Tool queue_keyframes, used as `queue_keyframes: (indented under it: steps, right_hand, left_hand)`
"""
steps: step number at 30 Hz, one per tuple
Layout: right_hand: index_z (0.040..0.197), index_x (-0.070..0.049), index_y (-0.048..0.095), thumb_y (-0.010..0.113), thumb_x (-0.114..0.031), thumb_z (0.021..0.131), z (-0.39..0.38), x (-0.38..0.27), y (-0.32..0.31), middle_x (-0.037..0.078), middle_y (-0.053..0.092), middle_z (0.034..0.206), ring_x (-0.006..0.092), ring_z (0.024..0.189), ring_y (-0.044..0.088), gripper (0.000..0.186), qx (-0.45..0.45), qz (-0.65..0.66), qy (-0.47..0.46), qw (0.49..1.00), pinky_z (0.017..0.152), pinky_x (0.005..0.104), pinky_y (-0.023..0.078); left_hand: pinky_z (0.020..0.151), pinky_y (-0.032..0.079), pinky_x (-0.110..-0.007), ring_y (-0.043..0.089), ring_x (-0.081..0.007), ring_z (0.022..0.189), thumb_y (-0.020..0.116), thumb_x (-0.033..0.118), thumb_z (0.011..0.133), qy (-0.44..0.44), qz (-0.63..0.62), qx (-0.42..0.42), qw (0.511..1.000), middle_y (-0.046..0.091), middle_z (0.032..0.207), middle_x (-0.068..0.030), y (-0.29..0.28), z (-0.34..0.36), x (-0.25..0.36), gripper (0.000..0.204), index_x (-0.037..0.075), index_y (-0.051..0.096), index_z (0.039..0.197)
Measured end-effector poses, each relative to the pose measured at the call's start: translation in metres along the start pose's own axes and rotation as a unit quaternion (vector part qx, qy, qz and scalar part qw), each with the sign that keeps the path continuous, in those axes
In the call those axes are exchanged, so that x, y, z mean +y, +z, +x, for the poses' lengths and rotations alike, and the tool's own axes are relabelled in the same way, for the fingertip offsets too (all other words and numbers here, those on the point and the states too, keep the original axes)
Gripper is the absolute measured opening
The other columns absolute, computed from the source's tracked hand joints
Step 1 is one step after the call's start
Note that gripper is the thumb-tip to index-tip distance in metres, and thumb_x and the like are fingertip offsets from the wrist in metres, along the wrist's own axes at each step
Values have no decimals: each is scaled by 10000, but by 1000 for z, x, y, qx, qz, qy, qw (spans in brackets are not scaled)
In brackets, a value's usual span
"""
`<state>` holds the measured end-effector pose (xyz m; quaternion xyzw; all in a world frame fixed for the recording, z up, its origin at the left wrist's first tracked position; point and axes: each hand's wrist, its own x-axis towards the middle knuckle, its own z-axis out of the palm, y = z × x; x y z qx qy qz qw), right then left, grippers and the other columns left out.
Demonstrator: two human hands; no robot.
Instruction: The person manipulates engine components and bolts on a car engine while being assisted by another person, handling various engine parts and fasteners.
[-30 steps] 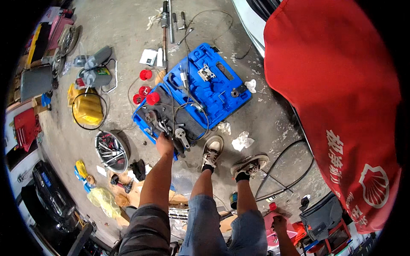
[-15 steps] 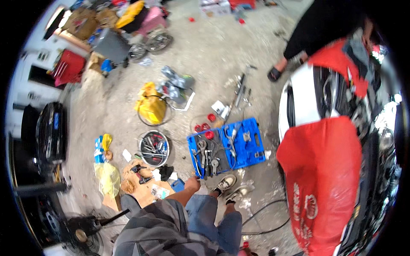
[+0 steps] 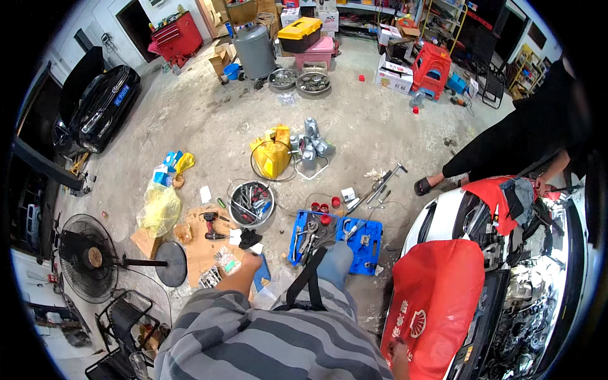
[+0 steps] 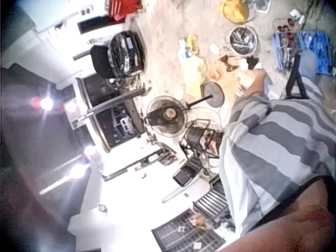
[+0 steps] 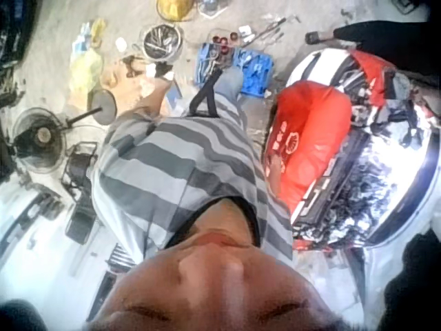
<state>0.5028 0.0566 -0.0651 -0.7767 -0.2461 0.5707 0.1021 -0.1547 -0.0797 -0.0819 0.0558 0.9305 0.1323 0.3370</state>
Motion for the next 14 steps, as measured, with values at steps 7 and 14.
queue_keyframes:
  steps: [7,14]
  right_hand:
    - [911,-80,539,553,-154,899,16,-75,37,45,564,617,137,434,503,76,9,10,-67,998,347,277,361]
    - [675,-99,542,470,-241,929,27,-59,101,55,513,516,143,432,506,300,-60,-36,-9,997,325,287,335]
  left_hand:
    - [939,471,-389,577,-350,1132,577,257,795,-60,-10,-6,998,617,1162,-233,-6,66,-12,393,-6,650,1077]
    - [981,437,-427,545,-377,1164,522,272,825,11,4,24,1000,572,1222,-258,-72,159,181,468,-9,571,1196]
